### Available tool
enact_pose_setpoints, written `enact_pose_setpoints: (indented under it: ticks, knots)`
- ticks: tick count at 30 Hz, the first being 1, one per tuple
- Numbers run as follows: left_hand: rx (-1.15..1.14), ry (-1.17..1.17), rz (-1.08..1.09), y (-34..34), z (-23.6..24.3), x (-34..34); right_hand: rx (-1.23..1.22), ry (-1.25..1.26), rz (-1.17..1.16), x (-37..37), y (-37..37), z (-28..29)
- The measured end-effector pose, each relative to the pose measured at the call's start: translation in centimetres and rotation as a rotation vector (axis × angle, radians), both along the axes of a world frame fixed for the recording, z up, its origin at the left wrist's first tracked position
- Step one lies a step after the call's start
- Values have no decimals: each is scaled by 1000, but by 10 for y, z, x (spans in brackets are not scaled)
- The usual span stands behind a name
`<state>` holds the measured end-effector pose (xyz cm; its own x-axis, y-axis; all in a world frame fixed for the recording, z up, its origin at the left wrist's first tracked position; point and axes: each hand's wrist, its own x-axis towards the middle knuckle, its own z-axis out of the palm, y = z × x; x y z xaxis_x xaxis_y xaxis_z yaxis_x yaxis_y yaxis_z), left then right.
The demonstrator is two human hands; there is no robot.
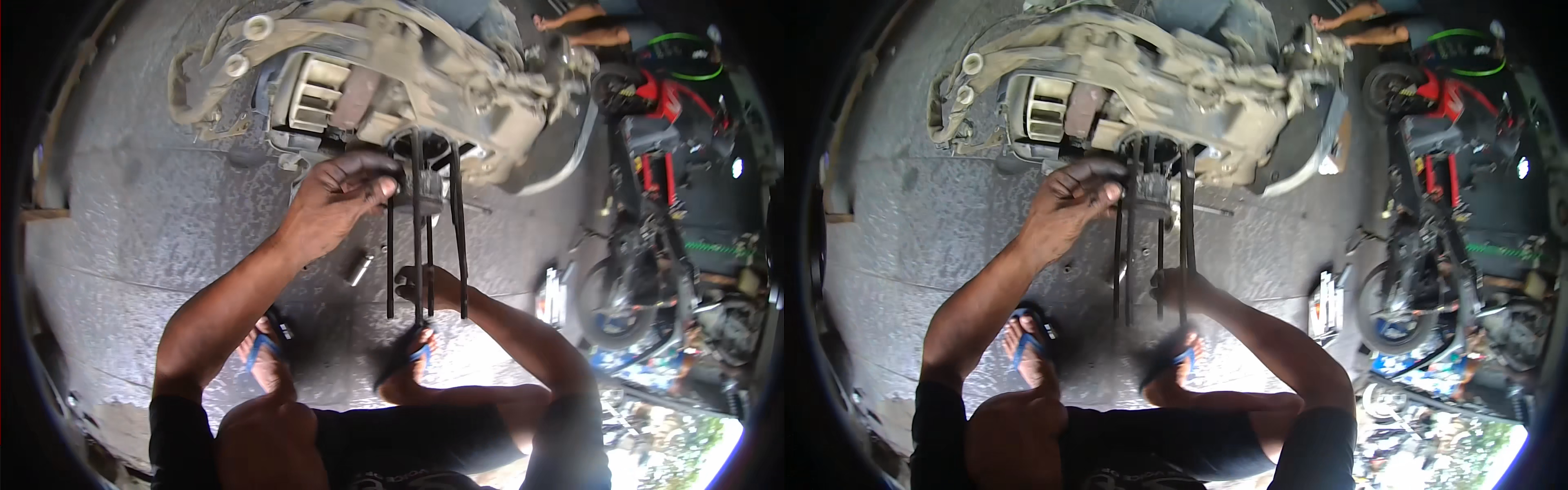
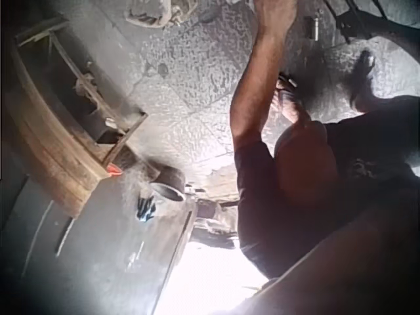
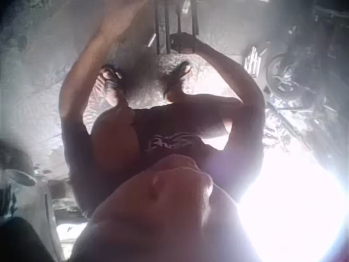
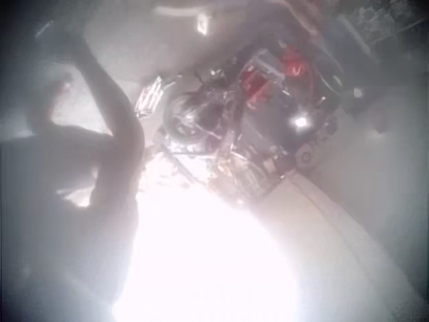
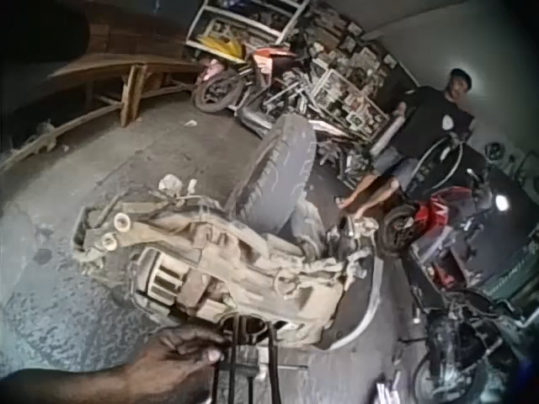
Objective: The person disassembles motorcycle engine parts by hand, using a small tool to adjust components within the engine block and then handling a piston and other metal parts.
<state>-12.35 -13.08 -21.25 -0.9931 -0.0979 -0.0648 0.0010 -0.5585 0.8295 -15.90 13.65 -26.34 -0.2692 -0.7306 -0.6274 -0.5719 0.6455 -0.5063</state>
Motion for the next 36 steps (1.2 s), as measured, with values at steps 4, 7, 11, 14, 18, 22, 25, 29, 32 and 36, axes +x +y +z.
enact_pose_setpoints:
  ticks: [4,7,11,14,18,22,25,29,32,36]
  knots:
    - [-294,-13,183,13,2,16,-138,132,114,49,-15,-62]
    - [-493,19,313,17,9,17,-159,127,118,71,-25,-85]
    - [-660,-56,362,11,23,34,-130,95,-54,87,-16,-112]
    - [-593,155,564,-6,22,55,-150,61,-120,99,-14,-102]
    - [-422,482,932,2,98,95,-243,6,-121,137,-24,-106]
    - [-502,463,909,22,154,121,-287,20,-183,162,-36,-108]
    - [-592,371,870,23,174,132,-447,285,-209,141,-38,-105]
    - [-622,238,795,25,176,131,-524,817,41,90,-21,-110]
    - [-624,148,746,24,181,130,-430,825,146,72,-8,-109]
    - [-638,3,640,30,193,129,-471,524,-264,69,-4,-103]
